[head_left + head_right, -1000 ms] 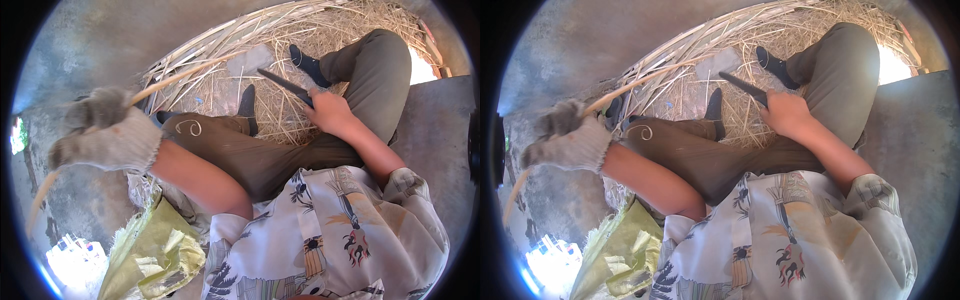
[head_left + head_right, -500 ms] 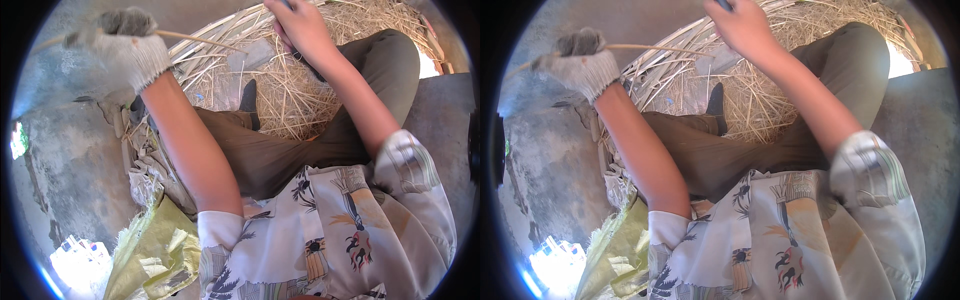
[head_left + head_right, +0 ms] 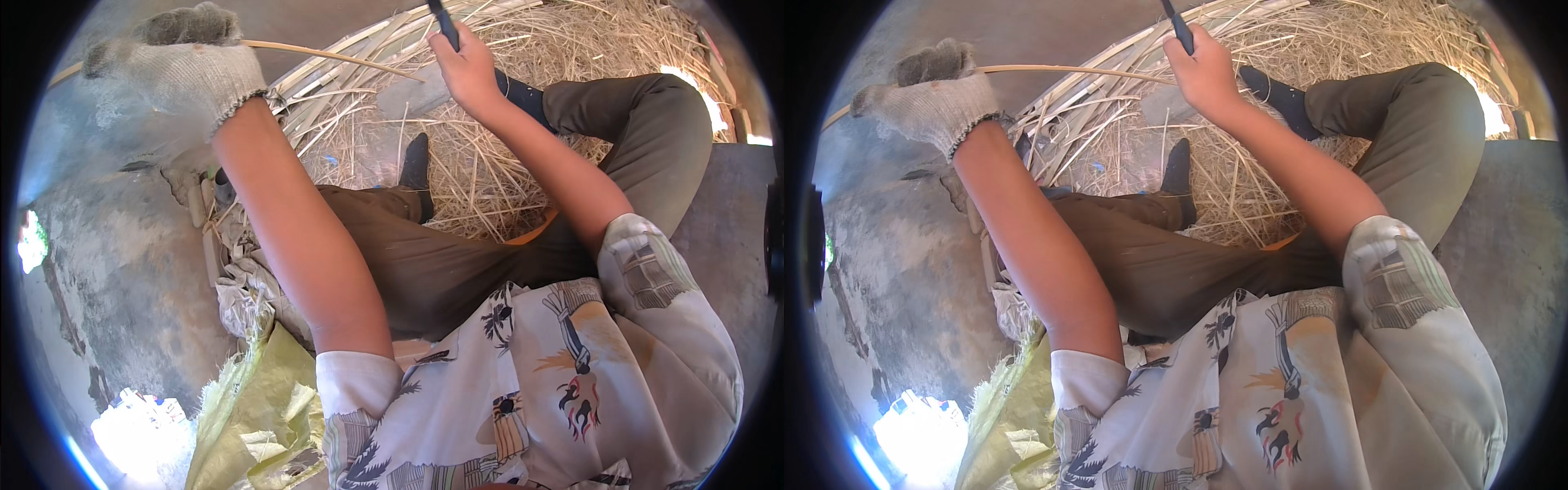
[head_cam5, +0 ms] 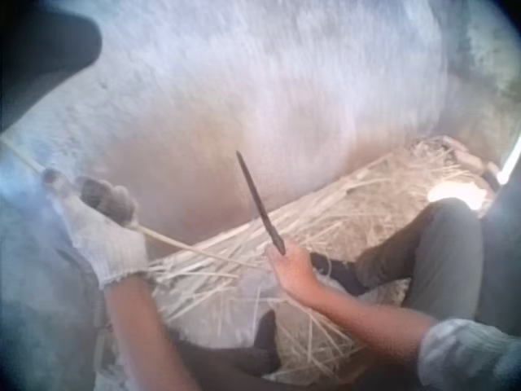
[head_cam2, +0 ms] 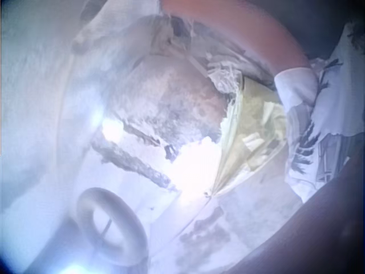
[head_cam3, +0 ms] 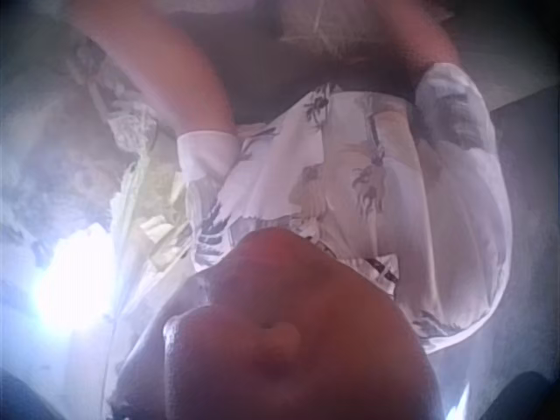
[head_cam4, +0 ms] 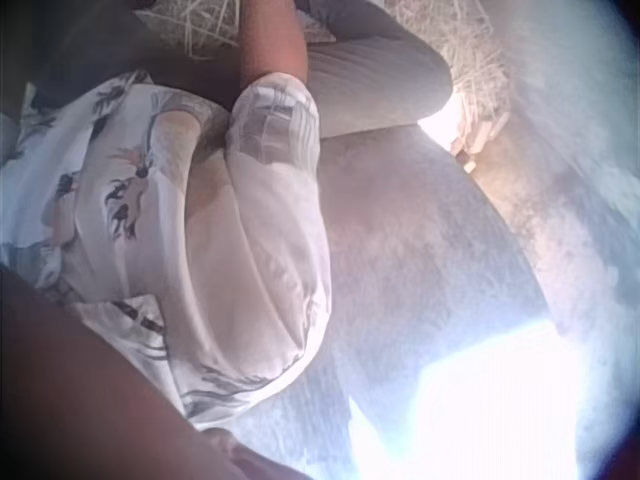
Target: The person sits cross-legged on the floor and uses a knife to split a long bamboo stick into thin strips. The person holds the bamboo with a gloved left hand and repeatedly slices it with the knife in the right hand, creating a pile of bamboo strips.
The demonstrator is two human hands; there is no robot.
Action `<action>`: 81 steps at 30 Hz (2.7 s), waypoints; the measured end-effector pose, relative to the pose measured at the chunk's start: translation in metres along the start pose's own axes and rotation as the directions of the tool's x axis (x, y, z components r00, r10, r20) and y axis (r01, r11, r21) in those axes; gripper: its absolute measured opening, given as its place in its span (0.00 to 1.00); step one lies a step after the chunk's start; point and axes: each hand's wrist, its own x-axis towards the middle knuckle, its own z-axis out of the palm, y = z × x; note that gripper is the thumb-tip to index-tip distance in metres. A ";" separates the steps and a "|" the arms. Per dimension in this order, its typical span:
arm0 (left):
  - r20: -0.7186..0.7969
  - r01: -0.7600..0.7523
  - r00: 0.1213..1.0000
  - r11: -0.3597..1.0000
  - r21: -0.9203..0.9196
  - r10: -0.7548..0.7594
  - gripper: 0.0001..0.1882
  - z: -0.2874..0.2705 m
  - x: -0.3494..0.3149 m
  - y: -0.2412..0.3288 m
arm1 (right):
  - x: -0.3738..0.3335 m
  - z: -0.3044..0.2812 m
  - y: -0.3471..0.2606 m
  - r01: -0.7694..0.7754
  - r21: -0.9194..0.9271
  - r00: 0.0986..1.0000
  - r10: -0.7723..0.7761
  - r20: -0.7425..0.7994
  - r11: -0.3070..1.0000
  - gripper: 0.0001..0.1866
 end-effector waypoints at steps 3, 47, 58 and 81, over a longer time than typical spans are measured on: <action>0.056 0.027 0.998 1.000 -0.009 -0.026 0.36 0.015 0.000 -0.002 | -0.032 0.008 0.042 0.102 -0.007 0.974 -0.101 -0.202 0.995 0.21; -0.021 0.044 0.999 0.997 -0.061 -0.045 0.41 0.011 -0.026 0.029 | -0.003 0.003 0.063 -0.158 -0.272 0.887 0.258 0.383 0.949 0.22; 0.175 0.126 0.979 0.983 -0.136 -0.101 0.37 0.004 -0.032 0.013 | -0.015 -0.011 -0.014 0.080 0.256 0.992 -0.103 0.078 0.963 0.23; -0.147 -0.165 0.976 0.986 -0.012 0.161 0.40 -0.012 -0.014 0.047 | -0.028 0.008 0.107 -0.221 -0.298 0.963 0.257 0.087 0.929 0.22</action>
